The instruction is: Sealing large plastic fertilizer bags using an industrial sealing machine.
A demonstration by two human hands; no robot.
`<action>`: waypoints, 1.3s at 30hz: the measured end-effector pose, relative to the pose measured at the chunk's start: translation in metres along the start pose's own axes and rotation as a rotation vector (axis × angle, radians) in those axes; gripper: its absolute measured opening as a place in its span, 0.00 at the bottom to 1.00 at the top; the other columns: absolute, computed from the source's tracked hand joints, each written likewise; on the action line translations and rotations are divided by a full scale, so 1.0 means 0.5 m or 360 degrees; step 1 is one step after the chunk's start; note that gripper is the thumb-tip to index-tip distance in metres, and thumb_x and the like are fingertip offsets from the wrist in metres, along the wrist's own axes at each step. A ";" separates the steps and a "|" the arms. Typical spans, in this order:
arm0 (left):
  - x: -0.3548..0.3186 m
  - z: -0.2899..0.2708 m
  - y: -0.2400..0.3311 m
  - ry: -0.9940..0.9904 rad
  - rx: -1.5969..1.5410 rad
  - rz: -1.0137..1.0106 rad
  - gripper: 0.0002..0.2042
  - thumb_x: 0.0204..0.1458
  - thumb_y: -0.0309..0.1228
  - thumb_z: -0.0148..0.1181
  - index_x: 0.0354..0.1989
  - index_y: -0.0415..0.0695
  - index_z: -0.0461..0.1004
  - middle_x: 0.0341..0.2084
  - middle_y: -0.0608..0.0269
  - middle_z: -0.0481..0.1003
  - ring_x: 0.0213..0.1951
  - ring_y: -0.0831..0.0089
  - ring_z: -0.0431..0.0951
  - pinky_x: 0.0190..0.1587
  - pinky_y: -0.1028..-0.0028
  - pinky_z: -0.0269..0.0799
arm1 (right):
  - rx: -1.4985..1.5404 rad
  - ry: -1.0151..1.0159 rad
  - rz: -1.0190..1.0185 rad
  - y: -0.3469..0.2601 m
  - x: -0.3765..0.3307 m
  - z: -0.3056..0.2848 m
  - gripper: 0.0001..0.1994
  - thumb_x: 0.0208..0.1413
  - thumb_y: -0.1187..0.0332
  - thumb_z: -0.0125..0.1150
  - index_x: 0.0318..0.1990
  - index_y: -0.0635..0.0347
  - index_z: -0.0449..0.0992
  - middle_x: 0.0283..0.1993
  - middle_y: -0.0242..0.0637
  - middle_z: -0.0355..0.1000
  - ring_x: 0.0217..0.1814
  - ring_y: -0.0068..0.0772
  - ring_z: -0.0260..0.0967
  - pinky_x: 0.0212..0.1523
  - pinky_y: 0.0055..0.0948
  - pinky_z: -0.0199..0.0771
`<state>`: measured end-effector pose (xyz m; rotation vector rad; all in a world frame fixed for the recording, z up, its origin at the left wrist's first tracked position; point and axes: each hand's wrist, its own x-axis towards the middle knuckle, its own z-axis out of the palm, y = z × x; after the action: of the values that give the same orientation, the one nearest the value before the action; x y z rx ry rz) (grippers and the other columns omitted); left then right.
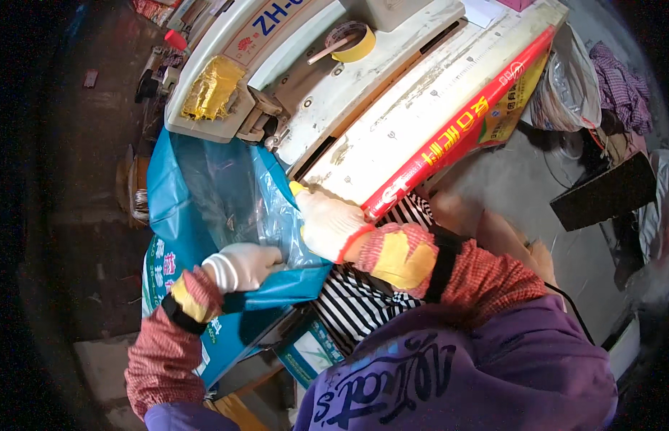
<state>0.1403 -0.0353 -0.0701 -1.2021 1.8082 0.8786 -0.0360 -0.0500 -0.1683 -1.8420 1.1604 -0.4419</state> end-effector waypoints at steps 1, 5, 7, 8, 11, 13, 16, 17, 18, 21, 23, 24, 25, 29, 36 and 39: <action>-0.002 0.018 -0.014 -0.0018 0.0039 -0.0075 0.14 0.58 0.39 0.48 0.41 0.41 0.74 0.34 0.46 0.77 0.39 0.52 0.77 0.43 0.63 0.72 | 0.0128 0.0094 -0.0085 0.007 -0.001 -0.001 0.21 0.52 0.63 0.54 0.53 0.64 0.68 0.49 0.52 0.71 0.52 0.54 0.70 0.52 0.43 0.70; -0.023 0.020 -0.034 0.1051 -0.0461 -0.0134 0.11 0.56 0.33 0.52 0.40 0.39 0.76 0.30 0.49 0.77 0.34 0.53 0.77 0.42 0.65 0.73 | 0.0622 -0.0204 -0.0066 0.030 0.031 -0.015 0.27 0.54 0.53 0.57 0.54 0.66 0.67 0.43 0.53 0.74 0.45 0.54 0.73 0.46 0.44 0.72; -0.019 0.001 -0.027 0.1271 -0.0341 -0.0144 0.10 0.52 0.32 0.52 0.38 0.42 0.77 0.39 0.48 0.75 0.39 0.52 0.76 0.43 0.65 0.73 | 0.1306 -0.0458 0.0201 0.037 0.057 -0.019 0.29 0.56 0.47 0.56 0.52 0.66 0.69 0.42 0.48 0.75 0.41 0.46 0.74 0.41 0.42 0.73; -0.014 -0.005 -0.022 0.1355 -0.0310 -0.0163 0.10 0.51 0.31 0.53 0.38 0.42 0.77 0.39 0.49 0.75 0.40 0.52 0.76 0.44 0.64 0.72 | 0.1534 -0.0498 0.0323 0.028 0.081 -0.009 0.30 0.57 0.42 0.53 0.47 0.65 0.73 0.40 0.44 0.75 0.38 0.38 0.73 0.38 0.37 0.73; 0.006 0.000 -0.010 0.1766 -0.0049 0.0000 0.10 0.48 0.27 0.57 0.38 0.41 0.77 0.41 0.52 0.76 0.43 0.52 0.75 0.47 0.63 0.71 | 0.1533 -0.0443 0.0542 0.027 0.109 0.009 0.31 0.57 0.40 0.51 0.43 0.65 0.75 0.37 0.44 0.76 0.34 0.36 0.73 0.35 0.35 0.73; 0.021 0.012 -0.012 0.2042 0.0269 0.0067 0.10 0.45 0.26 0.58 0.38 0.41 0.77 0.42 0.55 0.76 0.45 0.53 0.74 0.48 0.62 0.70 | 0.1362 -0.0343 0.0465 0.030 0.119 0.020 0.32 0.56 0.37 0.50 0.39 0.63 0.76 0.34 0.43 0.76 0.31 0.35 0.72 0.34 0.36 0.73; 0.046 0.022 -0.022 0.1939 0.0110 0.0067 0.11 0.43 0.27 0.62 0.37 0.41 0.77 0.41 0.55 0.76 0.45 0.54 0.74 0.51 0.63 0.69 | 0.1729 -0.0395 0.0516 0.035 0.125 0.033 0.32 0.55 0.36 0.51 0.37 0.62 0.76 0.30 0.40 0.74 0.27 0.33 0.68 0.31 0.36 0.70; 0.056 0.023 -0.025 0.1941 0.0061 0.0146 0.11 0.43 0.28 0.63 0.36 0.40 0.77 0.41 0.54 0.76 0.45 0.54 0.74 0.51 0.63 0.68 | 0.1738 -0.0422 0.0469 0.038 0.126 0.035 0.32 0.55 0.36 0.51 0.37 0.62 0.76 0.29 0.39 0.73 0.27 0.33 0.68 0.30 0.36 0.70; 0.069 0.022 -0.026 0.1842 -0.0037 0.0107 0.09 0.42 0.28 0.65 0.32 0.40 0.77 0.35 0.55 0.77 0.41 0.56 0.76 0.48 0.65 0.70 | 0.1731 -0.0432 0.0497 0.039 0.128 0.035 0.31 0.55 0.36 0.50 0.37 0.62 0.76 0.28 0.38 0.73 0.26 0.32 0.68 0.29 0.36 0.69; 0.109 0.027 -0.019 0.1870 -0.0539 -0.0114 0.05 0.45 0.27 0.64 0.28 0.38 0.76 0.27 0.57 0.75 0.32 0.64 0.75 0.39 0.72 0.70 | 0.1402 -0.0502 0.0542 0.040 0.134 0.033 0.30 0.57 0.38 0.50 0.37 0.62 0.76 0.29 0.38 0.73 0.28 0.31 0.68 0.30 0.35 0.69; 0.127 0.037 -0.007 0.1920 -0.0715 -0.0054 0.06 0.46 0.28 0.62 0.27 0.38 0.77 0.27 0.57 0.75 0.34 0.62 0.75 0.39 0.69 0.70 | 0.1353 -0.0501 0.0479 0.038 0.136 0.028 0.30 0.57 0.38 0.49 0.37 0.61 0.76 0.29 0.39 0.73 0.28 0.32 0.67 0.31 0.35 0.69; 0.128 0.042 -0.002 0.1939 -0.0856 0.0003 0.06 0.47 0.29 0.61 0.26 0.38 0.77 0.27 0.57 0.74 0.34 0.61 0.75 0.39 0.68 0.70 | 0.1243 -0.0465 0.0418 0.037 0.137 0.023 0.29 0.57 0.40 0.50 0.37 0.62 0.76 0.29 0.40 0.73 0.28 0.33 0.68 0.31 0.35 0.69; 0.123 0.048 0.006 0.1804 -0.1145 0.0021 0.05 0.48 0.28 0.60 0.27 0.38 0.76 0.25 0.59 0.73 0.33 0.65 0.75 0.38 0.70 0.69 | 0.1132 -0.0432 0.0372 0.034 0.135 0.019 0.28 0.57 0.41 0.50 0.37 0.63 0.77 0.29 0.42 0.74 0.28 0.34 0.69 0.32 0.36 0.69; 0.043 0.058 0.047 0.1072 -0.0939 0.0699 0.11 0.54 0.38 0.59 0.29 0.42 0.76 0.24 0.60 0.73 0.32 0.66 0.74 0.36 0.70 0.70 | 0.0173 -0.0302 0.0109 0.020 0.133 -0.010 0.25 0.56 0.48 0.51 0.35 0.66 0.78 0.28 0.49 0.75 0.31 0.43 0.74 0.35 0.40 0.72; -0.052 0.010 0.137 0.0597 0.0204 0.0432 0.19 0.51 0.48 0.56 0.23 0.43 0.74 0.22 0.53 0.73 0.28 0.53 0.76 0.31 0.60 0.73 | -0.0056 -0.0347 0.0122 0.002 0.158 -0.041 0.25 0.55 0.50 0.48 0.32 0.68 0.79 0.34 0.57 0.75 0.39 0.55 0.74 0.40 0.45 0.73; 0.000 -0.043 0.117 0.0571 0.0431 0.0251 0.12 0.49 0.39 0.55 0.23 0.44 0.74 0.20 0.54 0.73 0.28 0.53 0.76 0.31 0.59 0.73 | -0.0237 -0.0249 -0.0172 0.005 0.172 -0.032 0.24 0.56 0.51 0.47 0.33 0.66 0.79 0.35 0.57 0.74 0.41 0.57 0.74 0.42 0.45 0.72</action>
<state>0.0803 -0.0352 -0.0530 -1.1033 2.2524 0.4986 -0.0053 -0.1318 -0.1745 -2.0366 1.0139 -0.2719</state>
